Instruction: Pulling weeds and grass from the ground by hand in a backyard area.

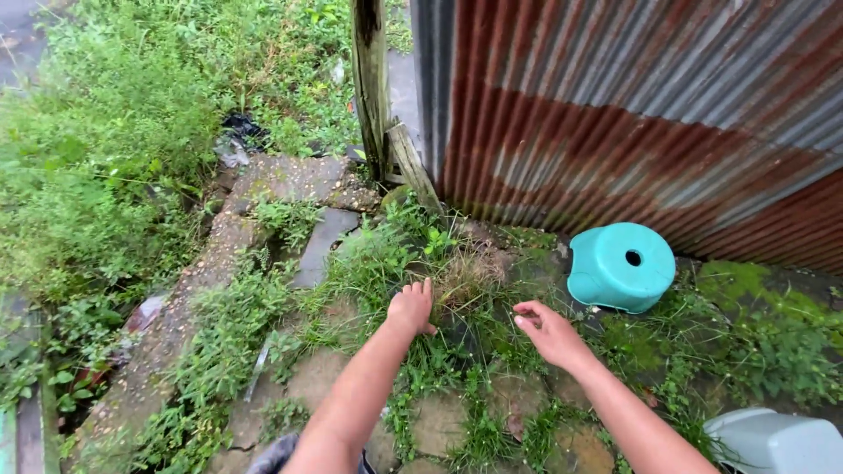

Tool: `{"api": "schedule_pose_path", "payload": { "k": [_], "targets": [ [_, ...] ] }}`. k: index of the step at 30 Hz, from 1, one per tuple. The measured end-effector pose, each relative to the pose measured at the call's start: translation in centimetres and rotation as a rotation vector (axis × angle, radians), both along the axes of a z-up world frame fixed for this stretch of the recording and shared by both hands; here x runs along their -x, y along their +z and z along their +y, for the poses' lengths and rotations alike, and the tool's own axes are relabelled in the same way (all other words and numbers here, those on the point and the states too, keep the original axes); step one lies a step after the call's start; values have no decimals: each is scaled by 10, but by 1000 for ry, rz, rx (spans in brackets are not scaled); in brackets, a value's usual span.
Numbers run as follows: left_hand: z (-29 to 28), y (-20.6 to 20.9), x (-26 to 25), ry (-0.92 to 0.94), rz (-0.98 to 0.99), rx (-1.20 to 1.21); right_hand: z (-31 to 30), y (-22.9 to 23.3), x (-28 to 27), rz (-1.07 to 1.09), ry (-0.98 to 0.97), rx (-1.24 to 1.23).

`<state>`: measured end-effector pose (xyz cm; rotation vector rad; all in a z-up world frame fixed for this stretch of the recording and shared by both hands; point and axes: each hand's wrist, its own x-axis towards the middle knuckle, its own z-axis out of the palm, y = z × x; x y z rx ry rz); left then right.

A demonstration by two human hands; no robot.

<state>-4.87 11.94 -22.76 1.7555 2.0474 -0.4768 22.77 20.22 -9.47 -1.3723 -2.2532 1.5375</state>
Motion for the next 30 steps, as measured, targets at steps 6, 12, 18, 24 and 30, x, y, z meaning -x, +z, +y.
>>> {"api": "schedule_pose_path", "payload": {
  "k": [6,12,18,24,30],
  "targets": [
    [14,-14,-19,242,-139,-46,4,-9,-12,-69,-31,19],
    [12,-43,-31,552,-476,-77,-2,20,-5,-282,-1,11],
    [-3,-130,-44,708,-705,-285,-5,7,-19,-119,0,1],
    [-11,-145,-41,708,-585,-173,-1,-21,-25,-128,12,-14],
    [-38,-119,-34,567,-544,-160,0,-41,-33,-207,67,-64]
  ]
}}
